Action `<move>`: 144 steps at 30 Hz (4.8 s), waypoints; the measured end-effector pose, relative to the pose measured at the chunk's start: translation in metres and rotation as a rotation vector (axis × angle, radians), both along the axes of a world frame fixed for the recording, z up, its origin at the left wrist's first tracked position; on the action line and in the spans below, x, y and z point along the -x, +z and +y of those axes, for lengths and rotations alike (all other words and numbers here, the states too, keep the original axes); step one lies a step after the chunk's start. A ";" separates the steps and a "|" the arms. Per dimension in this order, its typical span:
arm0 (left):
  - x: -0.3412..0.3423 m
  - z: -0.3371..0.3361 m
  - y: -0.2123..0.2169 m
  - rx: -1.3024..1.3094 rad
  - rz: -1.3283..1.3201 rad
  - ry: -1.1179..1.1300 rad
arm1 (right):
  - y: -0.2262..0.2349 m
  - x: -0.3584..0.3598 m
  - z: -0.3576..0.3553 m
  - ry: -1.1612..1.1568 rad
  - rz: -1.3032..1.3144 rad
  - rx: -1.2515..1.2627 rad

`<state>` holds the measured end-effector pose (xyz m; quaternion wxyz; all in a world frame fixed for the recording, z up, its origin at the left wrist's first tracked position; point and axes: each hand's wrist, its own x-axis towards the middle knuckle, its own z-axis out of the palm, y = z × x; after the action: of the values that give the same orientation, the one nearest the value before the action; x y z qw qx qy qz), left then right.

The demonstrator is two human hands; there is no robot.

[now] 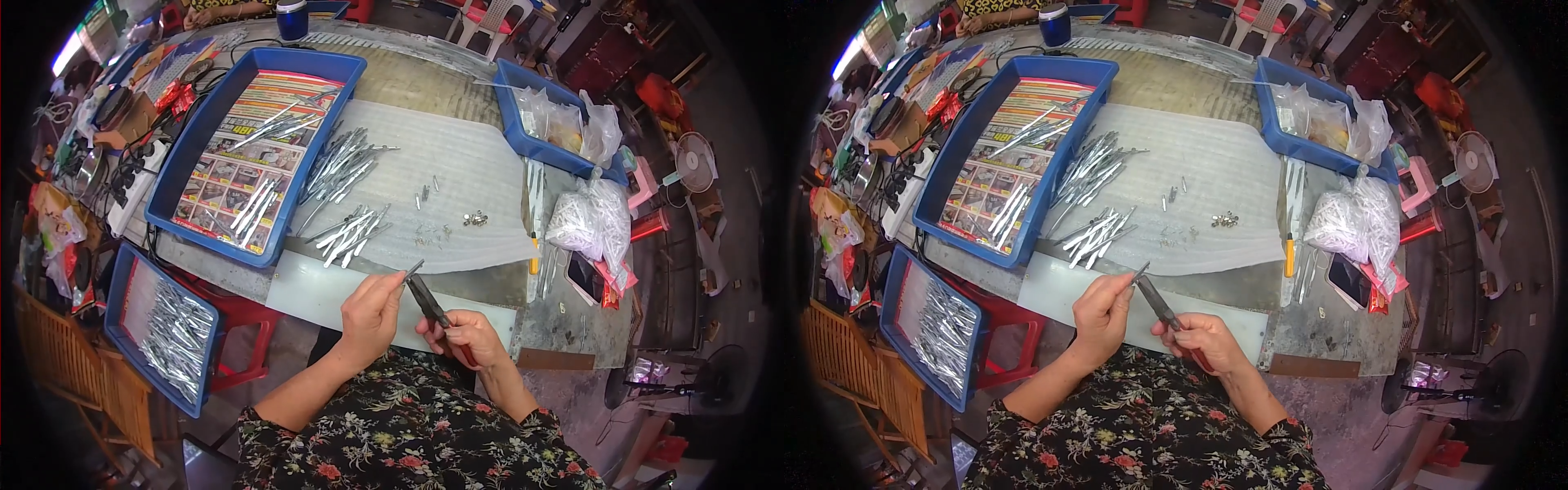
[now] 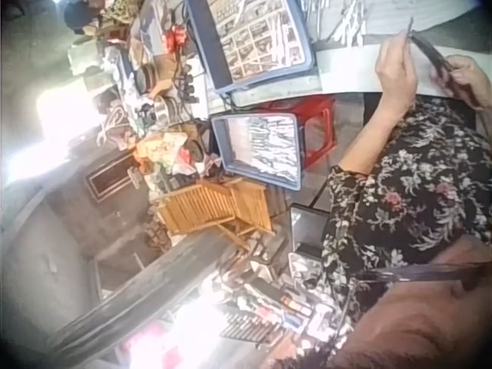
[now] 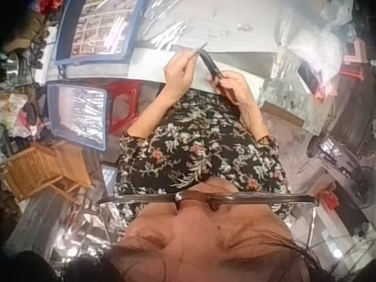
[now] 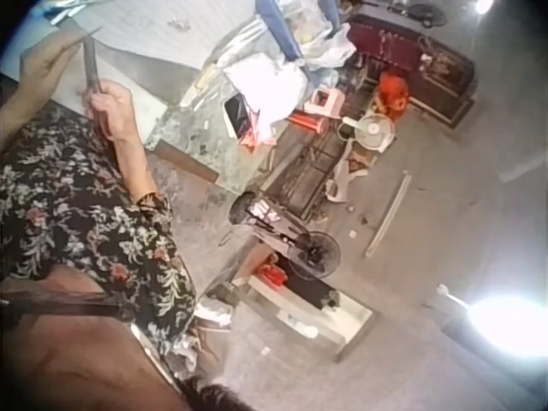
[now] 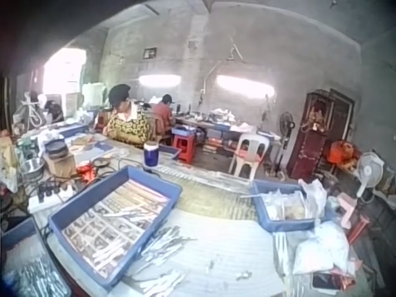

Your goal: Crimping or cutting small metal pins from a strip using pliers.

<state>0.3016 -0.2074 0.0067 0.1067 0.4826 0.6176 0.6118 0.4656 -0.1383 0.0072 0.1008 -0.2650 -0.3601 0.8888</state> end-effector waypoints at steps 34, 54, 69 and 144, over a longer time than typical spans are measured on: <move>-0.001 -0.003 0.001 0.097 -0.038 0.007 | -0.001 0.001 -0.001 -0.029 -0.130 -0.237; 0.001 -0.001 0.002 0.117 -0.190 -0.023 | 0.005 0.005 -0.003 -0.076 -0.192 -0.898; -0.001 0.002 -0.004 0.050 -0.047 0.026 | 0.006 0.005 0.002 0.013 -0.131 -0.239; 0.009 -0.009 -0.007 0.240 -0.558 -0.283 | 0.000 -0.001 -0.003 -0.041 -0.174 -1.078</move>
<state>0.2923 -0.2165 -0.0005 0.4116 0.3615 0.5590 0.6224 0.4670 -0.1414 0.0072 0.2094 -0.2553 -0.7666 0.5507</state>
